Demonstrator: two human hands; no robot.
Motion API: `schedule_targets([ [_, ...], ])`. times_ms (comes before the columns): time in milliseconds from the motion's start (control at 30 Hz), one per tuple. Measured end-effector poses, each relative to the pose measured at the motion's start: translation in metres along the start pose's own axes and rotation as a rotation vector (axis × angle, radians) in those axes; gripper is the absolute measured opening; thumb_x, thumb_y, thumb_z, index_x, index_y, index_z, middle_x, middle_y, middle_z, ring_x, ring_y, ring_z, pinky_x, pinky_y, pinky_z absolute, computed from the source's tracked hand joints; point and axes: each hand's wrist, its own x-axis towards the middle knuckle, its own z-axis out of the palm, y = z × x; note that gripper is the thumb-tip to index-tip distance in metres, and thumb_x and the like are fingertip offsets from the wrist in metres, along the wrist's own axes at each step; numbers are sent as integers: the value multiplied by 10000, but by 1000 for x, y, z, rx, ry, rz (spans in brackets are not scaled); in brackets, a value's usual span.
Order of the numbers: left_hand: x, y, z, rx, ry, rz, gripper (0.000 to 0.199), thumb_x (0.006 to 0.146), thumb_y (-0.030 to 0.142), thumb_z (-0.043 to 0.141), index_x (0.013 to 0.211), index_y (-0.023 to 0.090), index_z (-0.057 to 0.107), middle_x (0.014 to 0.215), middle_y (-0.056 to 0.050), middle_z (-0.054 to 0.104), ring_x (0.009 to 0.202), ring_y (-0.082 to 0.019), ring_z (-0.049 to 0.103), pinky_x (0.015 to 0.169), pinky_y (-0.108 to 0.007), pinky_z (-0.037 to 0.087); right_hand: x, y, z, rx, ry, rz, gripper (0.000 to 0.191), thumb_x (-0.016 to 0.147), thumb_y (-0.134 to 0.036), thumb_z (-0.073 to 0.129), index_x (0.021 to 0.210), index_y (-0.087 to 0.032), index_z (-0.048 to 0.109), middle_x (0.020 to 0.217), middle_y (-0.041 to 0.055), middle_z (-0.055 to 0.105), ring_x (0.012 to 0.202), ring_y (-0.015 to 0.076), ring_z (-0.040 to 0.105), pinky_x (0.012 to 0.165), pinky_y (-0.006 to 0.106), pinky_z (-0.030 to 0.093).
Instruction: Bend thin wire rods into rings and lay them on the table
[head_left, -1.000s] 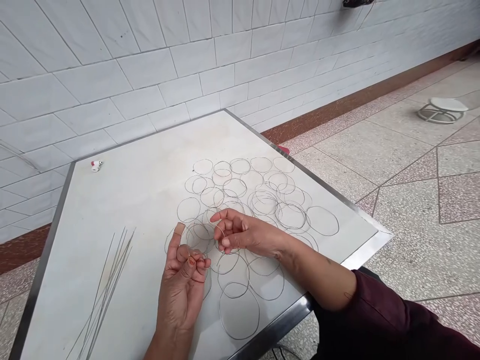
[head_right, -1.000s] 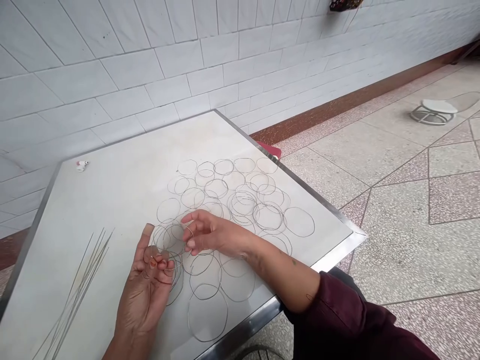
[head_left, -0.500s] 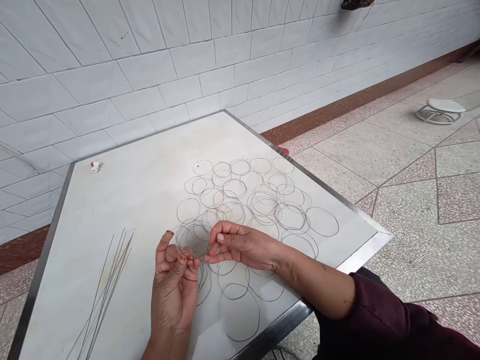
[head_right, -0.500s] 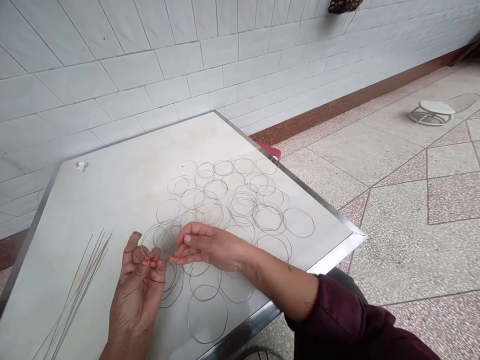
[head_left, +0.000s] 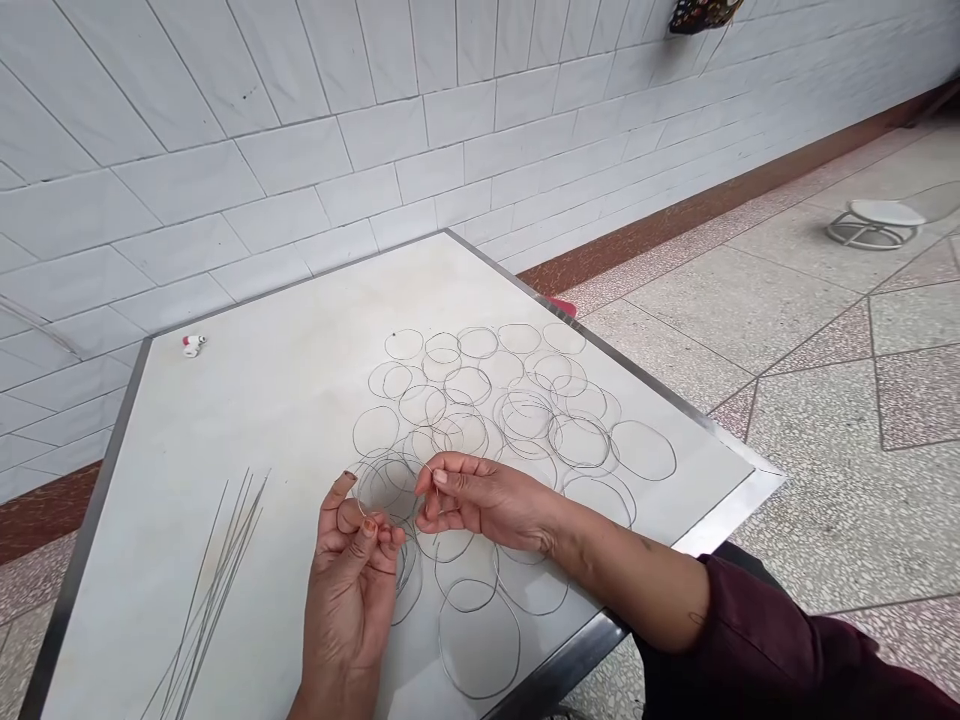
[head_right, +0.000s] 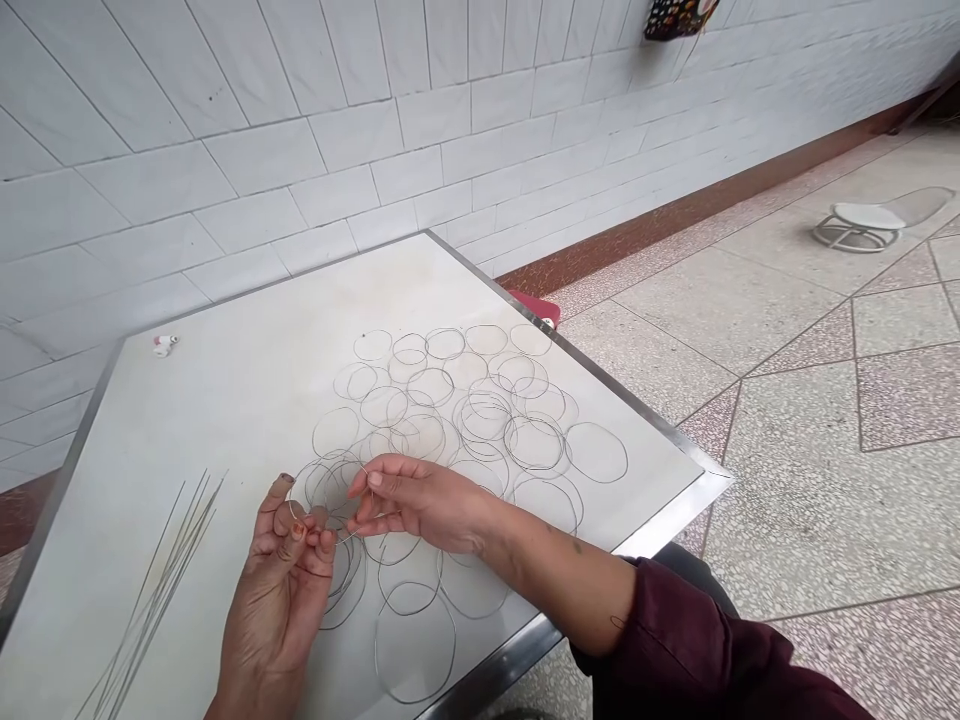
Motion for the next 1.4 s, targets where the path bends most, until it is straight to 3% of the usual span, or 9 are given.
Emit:
schedule_targets([
  [267, 0, -2, 0, 70, -44, -7, 640, 577, 134, 914, 1170, 262, 710, 664, 87, 498, 669, -93, 596, 607, -202, 586, 1, 2, -3, -74, 29, -12, 305, 849, -412, 778, 985, -146, 717, 739, 0, 682, 744, 123, 690, 842, 313, 515],
  [467, 4, -4, -5, 77, -36, -30, 603, 609, 149, 903, 1168, 265, 709, 688, 83, 512, 682, -88, 606, 706, -232, 597, 2, -1, -5, -37, 80, -13, 303, 856, -428, 768, 994, -163, 718, 794, 0, 677, 770, 108, 668, 845, 306, 506],
  [700, 10, -7, -10, 174, -66, 45, 508, 647, 216, 886, 1114, 253, 691, 641, 81, 554, 633, -104, 587, 704, -260, 567, 3, -1, -4, -185, 136, -24, 342, 813, -466, 791, 945, -161, 709, 808, 13, 682, 786, 132, 668, 857, 330, 497],
  [900, 16, 6, -13, 507, -69, 152, 492, 728, 303, 822, 1176, 227, 635, 707, 42, 648, 737, -163, 647, 823, -348, 548, 4, 1, -7, -459, 119, -130, 336, 906, -487, 668, 1122, -230, 688, 1042, 46, 673, 1015, 173, 626, 891, 348, 499],
  [1167, 35, 21, -24, 785, 20, 297, 516, 752, 333, 753, 1229, 205, 604, 752, 14, 667, 748, -187, 633, 731, -339, 544, 9, 16, -18, -552, 78, -116, 425, 947, -404, 628, 1343, -263, 569, 1214, 64, 641, 1115, 191, 625, 980, 400, 504],
  [1400, 46, 31, -26, 1048, 98, 327, 446, 798, 320, 661, 1226, 204, 616, 813, -4, 697, 729, -192, 664, 782, -371, 538, 7, 10, -14, -602, 99, -81, 311, 948, -365, 618, 1233, -240, 626, 1157, 63, 658, 1014, 180, 653, 879, 366, 522],
])
